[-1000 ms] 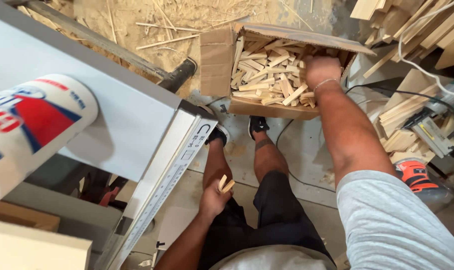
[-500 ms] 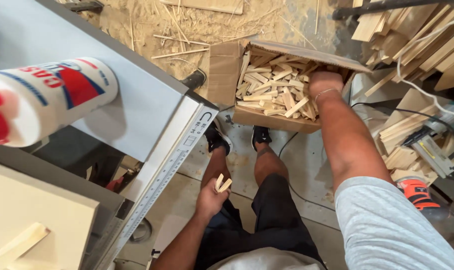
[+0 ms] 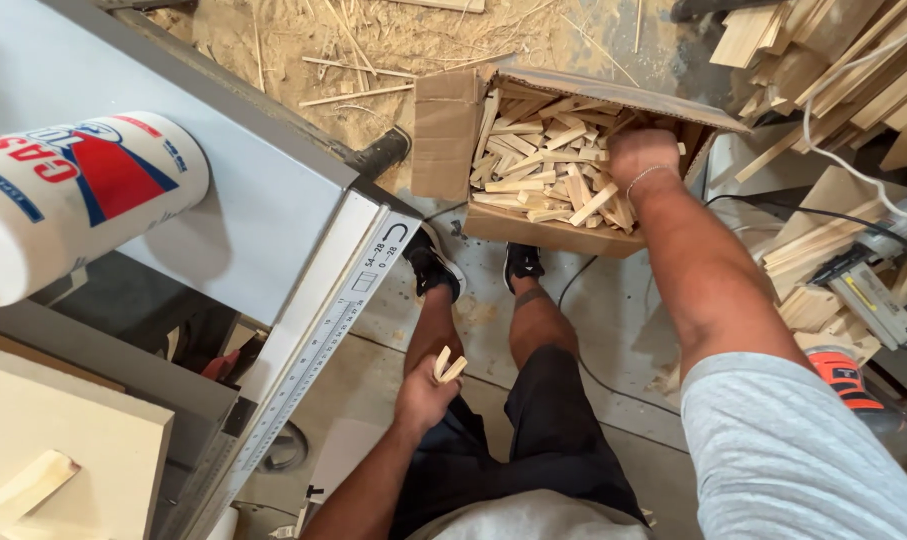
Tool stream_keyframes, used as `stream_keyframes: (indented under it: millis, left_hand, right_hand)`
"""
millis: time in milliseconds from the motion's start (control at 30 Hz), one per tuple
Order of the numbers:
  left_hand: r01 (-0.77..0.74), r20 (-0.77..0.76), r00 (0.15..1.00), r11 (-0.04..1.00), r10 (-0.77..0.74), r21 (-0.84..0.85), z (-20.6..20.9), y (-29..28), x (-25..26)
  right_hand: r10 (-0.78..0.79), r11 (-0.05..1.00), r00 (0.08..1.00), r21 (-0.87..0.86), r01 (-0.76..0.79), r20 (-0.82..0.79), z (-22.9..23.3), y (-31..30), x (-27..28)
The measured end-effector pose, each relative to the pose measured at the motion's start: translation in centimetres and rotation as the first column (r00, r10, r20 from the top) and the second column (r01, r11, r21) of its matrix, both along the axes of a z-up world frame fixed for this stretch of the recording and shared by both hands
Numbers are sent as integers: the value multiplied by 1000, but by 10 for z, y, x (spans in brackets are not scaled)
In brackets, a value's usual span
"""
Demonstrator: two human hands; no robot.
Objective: Sorting and arranging small wooden blocks on a template and in a box.
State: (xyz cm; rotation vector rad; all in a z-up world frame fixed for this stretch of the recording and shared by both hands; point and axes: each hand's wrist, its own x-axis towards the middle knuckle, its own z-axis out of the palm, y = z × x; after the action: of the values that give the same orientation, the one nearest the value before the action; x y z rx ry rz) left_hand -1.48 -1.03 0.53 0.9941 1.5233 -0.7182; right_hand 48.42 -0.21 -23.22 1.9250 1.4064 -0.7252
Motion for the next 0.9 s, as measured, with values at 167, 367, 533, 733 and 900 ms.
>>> stream_keyframes:
  millis: [167,367,533,733,900]
  left_hand:
    - [4,8,1000,1000,-4,9,-2,0,2]
    - [-83,38,996,996,82,38,-2,-6,0]
    - [-147,88,986,985,139,88,13,-2,6]
    - [-291,191,946,945,261,152,31,13,30]
    - [-399,294,898,888,328,227,137,51,64]
  right_hand:
    - [-180,970,965,-200,142,-190,48,27,6]
    - [-19,1000,987,-9,18,-157,104,33,7]
    - [-612,596,570,153,788,-549,152,23,7]
    - [-320,-32,-249,-252,967,-914,251,33,-24]
    - [-189,15,-382,-392,920,-905,306,27,-54]
